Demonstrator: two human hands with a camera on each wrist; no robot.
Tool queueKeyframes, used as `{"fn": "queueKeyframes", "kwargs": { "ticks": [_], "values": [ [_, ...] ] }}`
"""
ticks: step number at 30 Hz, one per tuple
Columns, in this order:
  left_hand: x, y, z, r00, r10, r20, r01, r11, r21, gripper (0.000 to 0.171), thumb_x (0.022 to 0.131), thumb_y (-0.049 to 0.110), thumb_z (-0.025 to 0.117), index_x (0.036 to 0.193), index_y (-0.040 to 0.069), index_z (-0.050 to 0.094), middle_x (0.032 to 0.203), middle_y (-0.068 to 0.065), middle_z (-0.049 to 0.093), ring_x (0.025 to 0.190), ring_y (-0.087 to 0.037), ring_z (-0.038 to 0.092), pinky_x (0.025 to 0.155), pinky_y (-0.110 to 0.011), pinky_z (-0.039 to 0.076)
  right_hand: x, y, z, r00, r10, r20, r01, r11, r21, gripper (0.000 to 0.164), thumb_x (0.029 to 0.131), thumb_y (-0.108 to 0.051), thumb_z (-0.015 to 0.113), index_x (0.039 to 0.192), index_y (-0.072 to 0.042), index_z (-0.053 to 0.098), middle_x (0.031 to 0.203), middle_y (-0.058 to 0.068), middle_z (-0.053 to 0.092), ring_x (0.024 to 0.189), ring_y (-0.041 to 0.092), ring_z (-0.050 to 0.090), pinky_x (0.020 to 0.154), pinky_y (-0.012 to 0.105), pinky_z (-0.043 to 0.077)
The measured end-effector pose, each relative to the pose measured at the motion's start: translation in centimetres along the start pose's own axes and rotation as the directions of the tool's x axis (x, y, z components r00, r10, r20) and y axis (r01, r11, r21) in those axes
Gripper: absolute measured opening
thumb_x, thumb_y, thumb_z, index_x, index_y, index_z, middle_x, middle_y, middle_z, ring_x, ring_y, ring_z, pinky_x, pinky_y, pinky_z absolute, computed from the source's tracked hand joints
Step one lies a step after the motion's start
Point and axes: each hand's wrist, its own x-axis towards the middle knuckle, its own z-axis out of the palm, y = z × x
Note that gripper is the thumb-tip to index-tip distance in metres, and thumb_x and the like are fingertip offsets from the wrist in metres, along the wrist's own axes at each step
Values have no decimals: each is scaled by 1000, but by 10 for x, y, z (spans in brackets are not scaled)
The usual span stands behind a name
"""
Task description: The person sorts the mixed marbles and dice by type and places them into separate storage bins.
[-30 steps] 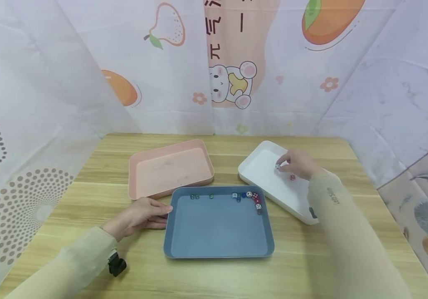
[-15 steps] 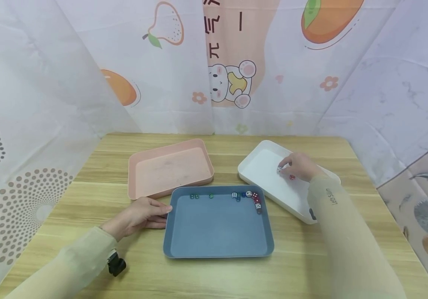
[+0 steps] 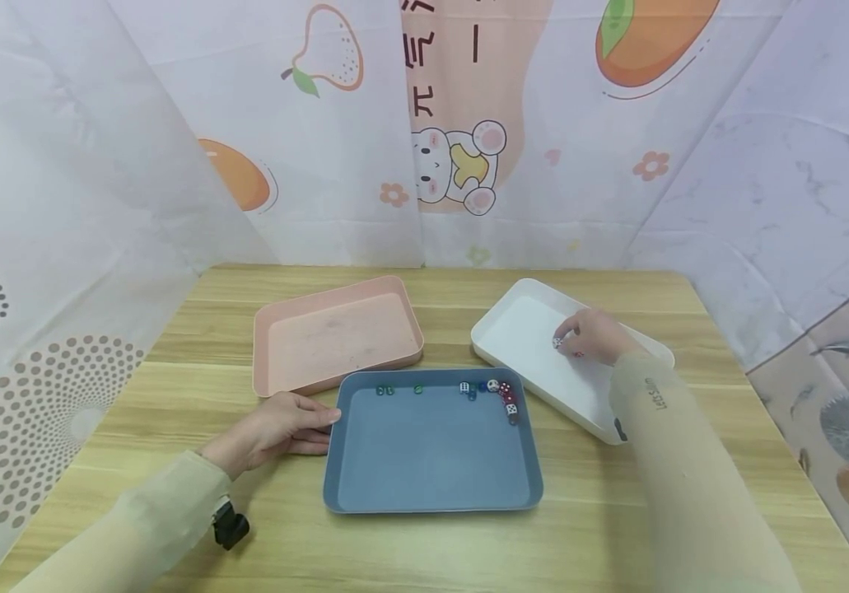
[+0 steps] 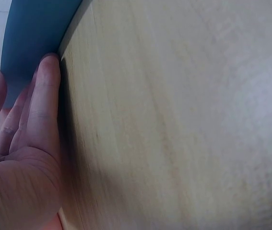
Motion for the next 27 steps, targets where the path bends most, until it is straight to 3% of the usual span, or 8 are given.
{"fn": "queueKeyframes", "kwargs": {
  "ticks": [19,22,27],
  "values": [
    [-1,0,0,1000,3,7,-3,1000,-1,43,95,19,75,123,-13,66,103,-18,76,89,-24,76,86,-42,63,-5,1,-3,1000,18,-3,-19,1000,-5,35,94,-21,73,126,-7,71,103,11,66,100,31,55,83,40,48],
    [-1,0,-1,1000,3,5,-3,1000,-1,42,95,18,75,123,-13,66,102,-18,76,89,-24,76,85,-42,63,-9,-2,-6,1000,20,-18,-20,1000,10,38,95,-23,72,130,-8,68,107,15,62,102,33,52,82,41,47],
    [-1,0,-1,1000,4,9,-4,1000,-4,42,95,18,76,122,-13,66,102,-18,76,89,-24,76,85,-42,63,-11,-7,-9,999,-15,-47,16,1000,17,37,96,-22,72,130,-7,68,99,13,57,95,30,51,73,36,44]
  ]
}}
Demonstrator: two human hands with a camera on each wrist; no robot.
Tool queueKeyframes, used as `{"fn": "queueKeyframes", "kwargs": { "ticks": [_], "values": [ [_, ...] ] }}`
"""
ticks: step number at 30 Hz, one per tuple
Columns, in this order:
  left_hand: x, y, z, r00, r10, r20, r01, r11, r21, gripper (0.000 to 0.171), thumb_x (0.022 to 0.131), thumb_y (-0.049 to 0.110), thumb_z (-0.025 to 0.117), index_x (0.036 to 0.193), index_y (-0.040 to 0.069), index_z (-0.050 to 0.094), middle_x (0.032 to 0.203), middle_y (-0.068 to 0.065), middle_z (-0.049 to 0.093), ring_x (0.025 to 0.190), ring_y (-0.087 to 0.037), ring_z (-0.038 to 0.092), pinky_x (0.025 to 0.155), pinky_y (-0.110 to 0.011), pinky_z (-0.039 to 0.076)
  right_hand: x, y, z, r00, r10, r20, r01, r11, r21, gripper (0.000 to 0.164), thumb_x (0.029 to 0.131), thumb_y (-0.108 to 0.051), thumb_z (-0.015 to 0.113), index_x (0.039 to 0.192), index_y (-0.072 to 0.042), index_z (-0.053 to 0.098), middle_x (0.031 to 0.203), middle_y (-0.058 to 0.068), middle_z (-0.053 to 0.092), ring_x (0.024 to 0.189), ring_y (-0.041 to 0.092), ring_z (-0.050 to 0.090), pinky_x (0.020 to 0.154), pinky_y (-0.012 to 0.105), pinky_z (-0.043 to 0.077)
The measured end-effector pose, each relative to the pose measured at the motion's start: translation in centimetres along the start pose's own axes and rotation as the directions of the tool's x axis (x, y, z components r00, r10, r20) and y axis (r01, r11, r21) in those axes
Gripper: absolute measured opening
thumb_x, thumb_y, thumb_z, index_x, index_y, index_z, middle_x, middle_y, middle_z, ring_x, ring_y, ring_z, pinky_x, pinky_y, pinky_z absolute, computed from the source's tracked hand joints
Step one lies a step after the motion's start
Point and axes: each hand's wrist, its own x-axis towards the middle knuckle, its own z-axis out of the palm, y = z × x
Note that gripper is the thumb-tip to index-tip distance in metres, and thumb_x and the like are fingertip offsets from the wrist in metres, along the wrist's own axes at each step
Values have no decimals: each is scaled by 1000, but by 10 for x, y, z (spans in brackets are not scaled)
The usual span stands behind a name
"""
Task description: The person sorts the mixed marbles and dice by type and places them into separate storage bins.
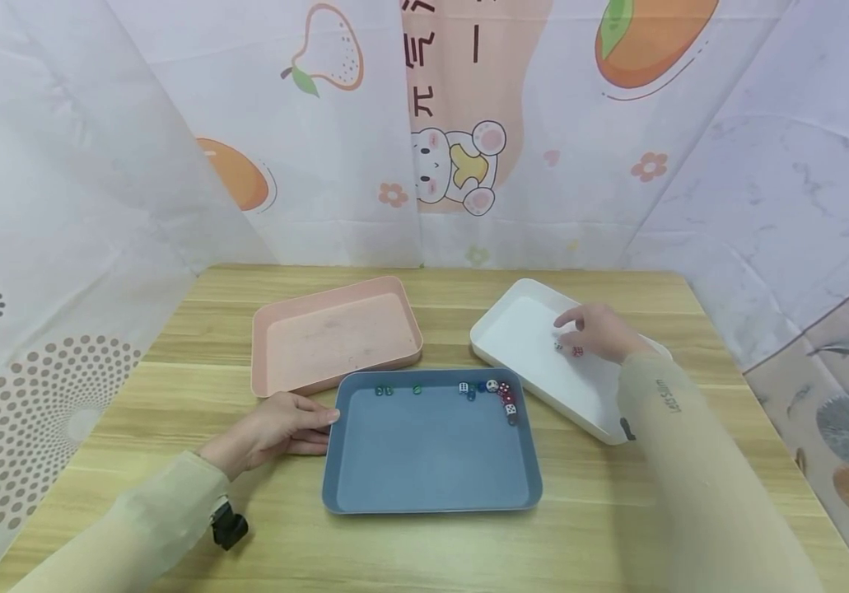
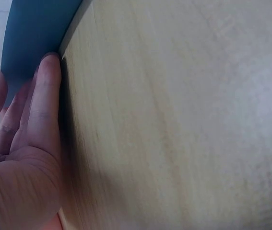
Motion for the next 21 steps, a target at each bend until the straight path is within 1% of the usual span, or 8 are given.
{"fn": "queueKeyframes", "kwargs": {
  "ticks": [7,11,18,21],
  "values": [
    [0,1,0,1000,0,3,0,1000,0,42,95,19,75,122,-12,67,102,-18,76,88,-24,76,85,-42,63,1,-10,-1,997,-77,-28,77,997,-10,35,95,-19,74,127,-7,70,82,6,50,78,23,48,63,32,40],
    [0,2,1,1000,0,4,0,1000,5,42,95,19,76,122,-12,67,102,-18,76,88,-24,76,85,-43,64,1,-17,-2,995,-94,-26,93,996,-16,35,94,-21,75,126,-8,71,74,4,47,70,20,46,60,32,39],
    [-1,3,2,1000,8,-3,-8,1000,17,42,94,18,76,122,-13,66,104,-19,76,89,-26,76,84,-43,64,0,-26,-3,994,-108,-17,108,994,-24,35,95,-20,75,127,-8,71,77,4,48,75,21,48,64,32,40],
    [-1,4,3,1000,15,-17,-15,999,29,43,94,17,77,122,-13,66,104,-18,76,88,-26,76,83,-42,64,-2,-30,-3,993,-117,-18,117,993,-23,35,95,-21,75,127,-8,71,77,4,47,75,22,48,64,33,41]
  ]
}}
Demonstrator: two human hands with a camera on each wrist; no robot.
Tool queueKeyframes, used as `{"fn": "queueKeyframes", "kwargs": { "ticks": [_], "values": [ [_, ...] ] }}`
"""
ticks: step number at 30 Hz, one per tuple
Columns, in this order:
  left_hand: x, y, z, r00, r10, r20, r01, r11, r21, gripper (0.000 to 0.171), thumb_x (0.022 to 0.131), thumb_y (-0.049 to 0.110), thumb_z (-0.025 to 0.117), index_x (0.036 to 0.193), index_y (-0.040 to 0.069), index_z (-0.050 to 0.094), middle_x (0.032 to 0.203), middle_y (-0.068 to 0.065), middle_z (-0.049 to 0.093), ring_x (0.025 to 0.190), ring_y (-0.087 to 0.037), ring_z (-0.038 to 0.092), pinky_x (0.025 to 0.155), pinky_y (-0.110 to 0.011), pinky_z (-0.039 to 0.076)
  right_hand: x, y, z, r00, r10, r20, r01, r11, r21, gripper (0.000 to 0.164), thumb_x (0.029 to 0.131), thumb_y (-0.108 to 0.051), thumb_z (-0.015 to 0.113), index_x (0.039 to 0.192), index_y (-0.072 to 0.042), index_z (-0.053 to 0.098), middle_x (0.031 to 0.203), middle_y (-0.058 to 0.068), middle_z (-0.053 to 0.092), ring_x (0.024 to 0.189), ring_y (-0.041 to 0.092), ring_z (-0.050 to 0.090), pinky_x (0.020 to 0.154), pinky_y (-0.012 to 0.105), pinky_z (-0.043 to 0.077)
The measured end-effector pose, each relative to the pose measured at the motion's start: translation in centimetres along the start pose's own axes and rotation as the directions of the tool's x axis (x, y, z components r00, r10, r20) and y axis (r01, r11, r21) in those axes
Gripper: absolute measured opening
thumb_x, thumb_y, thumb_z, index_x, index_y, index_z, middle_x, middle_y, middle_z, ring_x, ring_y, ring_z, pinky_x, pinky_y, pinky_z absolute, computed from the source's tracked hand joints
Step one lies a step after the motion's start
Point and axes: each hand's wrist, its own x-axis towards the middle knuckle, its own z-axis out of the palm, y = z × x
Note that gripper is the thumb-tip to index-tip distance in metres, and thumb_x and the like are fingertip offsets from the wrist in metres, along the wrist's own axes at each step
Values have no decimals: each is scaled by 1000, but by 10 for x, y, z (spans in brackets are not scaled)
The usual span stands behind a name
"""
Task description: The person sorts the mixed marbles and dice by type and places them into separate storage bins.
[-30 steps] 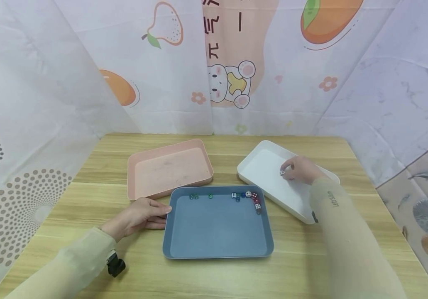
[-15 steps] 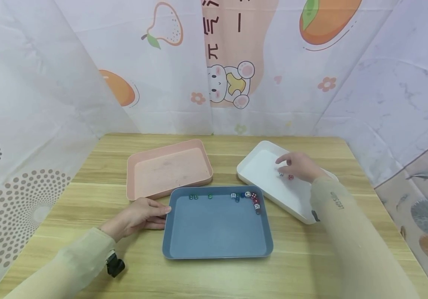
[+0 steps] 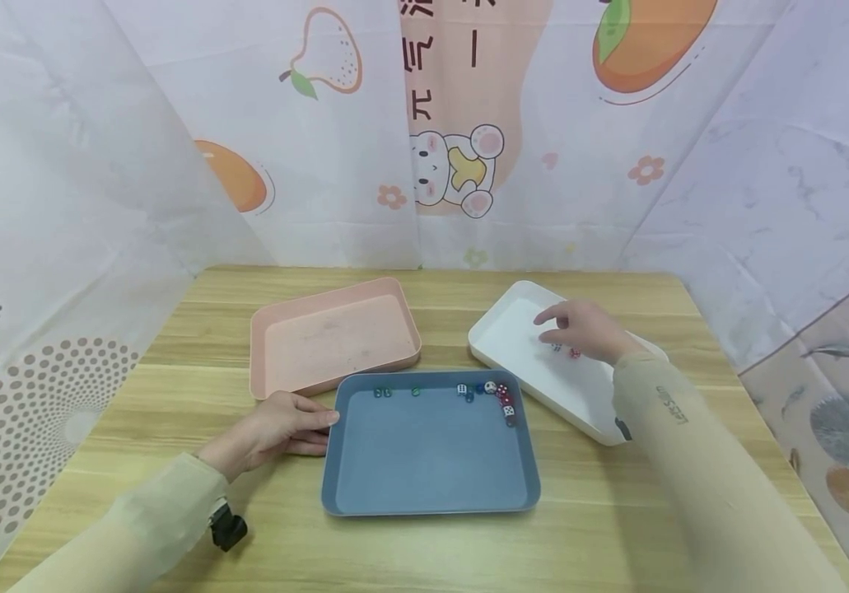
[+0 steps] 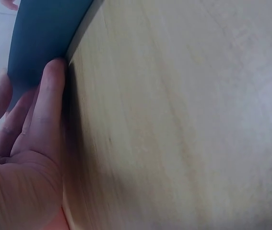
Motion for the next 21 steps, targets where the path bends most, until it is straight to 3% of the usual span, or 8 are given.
{"fn": "queueKeyframes", "kwargs": {
  "ticks": [15,18,21],
  "values": [
    [3,2,2,998,47,-34,-45,998,42,41,93,16,78,121,-12,67,102,-17,76,84,-25,76,79,-41,65,-7,-15,4,998,-67,13,66,996,58,35,93,-22,78,126,-11,72,72,3,49,61,19,54,57,30,50],
    [3,2,2,998,51,-34,-49,998,44,41,93,16,78,121,-12,67,102,-17,76,84,-25,76,79,-41,65,-8,-16,6,998,-65,8,65,997,49,35,92,-24,79,125,-12,73,78,5,52,68,21,54,60,30,50],
    [3,3,2,998,46,-37,-44,998,42,41,92,15,78,120,-12,67,103,-17,76,85,-26,76,80,-42,65,-8,-18,9,998,-59,-5,60,998,34,34,92,-26,79,124,-16,74,94,6,61,83,23,54,69,31,51]
  ]
}}
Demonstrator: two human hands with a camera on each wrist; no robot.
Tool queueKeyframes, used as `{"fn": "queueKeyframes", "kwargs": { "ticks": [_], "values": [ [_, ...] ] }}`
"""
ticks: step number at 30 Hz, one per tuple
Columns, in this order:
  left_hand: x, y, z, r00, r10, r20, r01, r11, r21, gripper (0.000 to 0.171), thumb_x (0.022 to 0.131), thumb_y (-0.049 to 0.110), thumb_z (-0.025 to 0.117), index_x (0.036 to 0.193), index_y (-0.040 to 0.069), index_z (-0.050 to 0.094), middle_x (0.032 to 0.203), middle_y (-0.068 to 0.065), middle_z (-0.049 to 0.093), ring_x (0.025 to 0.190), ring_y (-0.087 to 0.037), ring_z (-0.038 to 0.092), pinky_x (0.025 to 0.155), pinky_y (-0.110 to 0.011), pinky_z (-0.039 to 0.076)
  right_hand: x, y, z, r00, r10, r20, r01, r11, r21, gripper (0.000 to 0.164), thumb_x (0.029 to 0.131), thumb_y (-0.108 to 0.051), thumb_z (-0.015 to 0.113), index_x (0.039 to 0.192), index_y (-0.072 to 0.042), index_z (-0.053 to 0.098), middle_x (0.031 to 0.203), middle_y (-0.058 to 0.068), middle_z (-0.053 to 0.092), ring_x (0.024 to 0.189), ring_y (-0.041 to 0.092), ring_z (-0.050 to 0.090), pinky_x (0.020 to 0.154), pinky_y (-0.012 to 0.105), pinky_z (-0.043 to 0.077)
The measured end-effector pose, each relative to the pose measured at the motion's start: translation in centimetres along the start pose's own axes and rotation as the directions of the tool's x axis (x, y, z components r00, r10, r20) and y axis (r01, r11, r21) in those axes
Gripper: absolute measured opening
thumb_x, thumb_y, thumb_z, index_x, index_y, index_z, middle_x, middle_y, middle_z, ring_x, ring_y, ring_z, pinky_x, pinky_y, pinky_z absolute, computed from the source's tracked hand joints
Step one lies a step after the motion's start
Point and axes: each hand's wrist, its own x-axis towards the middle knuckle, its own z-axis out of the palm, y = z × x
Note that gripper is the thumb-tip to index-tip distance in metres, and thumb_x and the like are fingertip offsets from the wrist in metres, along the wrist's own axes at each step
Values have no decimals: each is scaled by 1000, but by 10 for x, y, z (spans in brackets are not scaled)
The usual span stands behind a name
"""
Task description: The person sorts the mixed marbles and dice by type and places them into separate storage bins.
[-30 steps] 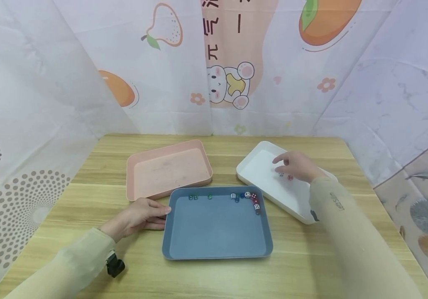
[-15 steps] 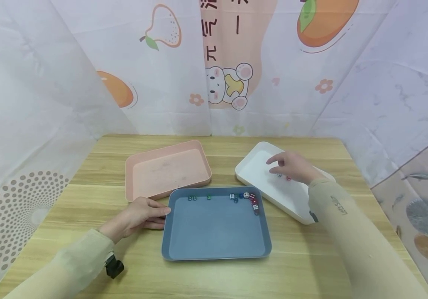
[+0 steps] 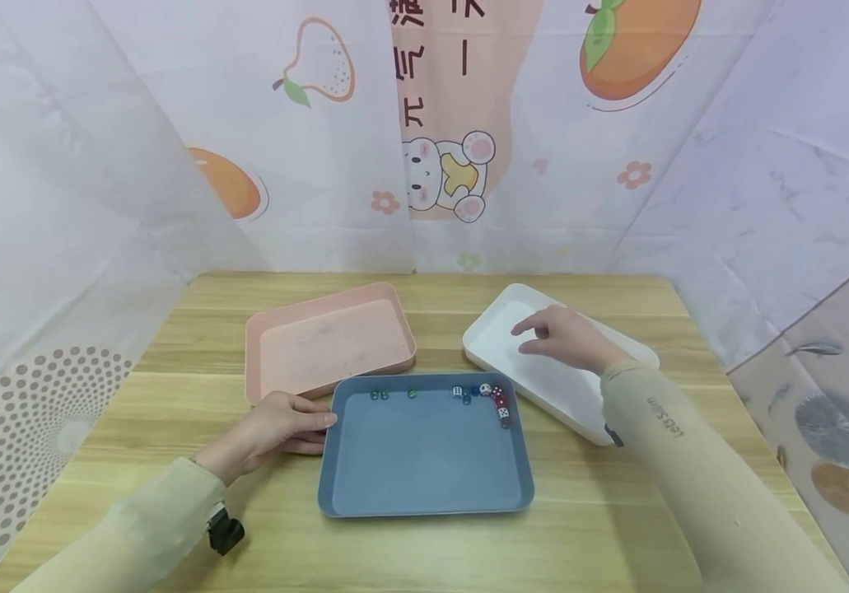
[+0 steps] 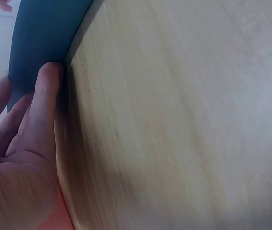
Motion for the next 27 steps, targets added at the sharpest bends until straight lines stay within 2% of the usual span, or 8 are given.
{"fn": "queueKeyframes", "kwargs": {
  "ticks": [4,7,13,21,27],
  "values": [
    [1,0,0,1000,-9,-8,9,1000,-4,39,92,14,78,119,-12,68,102,-17,76,85,-26,76,80,-41,64,0,-5,4,1000,-19,-3,19,1000,-25,33,93,-26,79,124,-19,75,111,6,66,94,23,54,77,33,52],
    [2,0,0,1000,-8,-12,8,1000,2,37,92,13,78,118,-12,69,102,-18,76,85,-26,76,80,-41,64,0,-9,5,998,-57,-2,57,998,-38,32,92,-23,79,123,-17,75,103,4,67,89,22,53,75,33,51],
    [4,0,-2,1000,1,-21,-1,1000,17,38,91,14,79,118,-11,69,102,-18,76,84,-26,76,80,-41,65,3,-19,10,989,-148,19,149,987,-61,30,89,-21,81,119,-18,77,78,-4,55,82,19,48,69,30,45],
    [5,-1,-6,1000,7,11,-7,1000,11,41,92,16,78,120,-12,68,105,-18,76,87,-26,76,82,-42,64,10,-32,23,977,-187,98,189,982,-8,30,90,-19,80,120,-18,78,84,-3,58,83,18,50,67,28,49],
    [6,-1,-7,1000,-9,28,9,1000,3,41,93,16,78,121,-12,68,107,-18,75,88,-25,76,83,-41,64,15,-41,33,960,-250,127,257,965,-44,30,88,-18,82,118,-18,79,76,-6,51,80,16,45,64,26,44]
  ]
}}
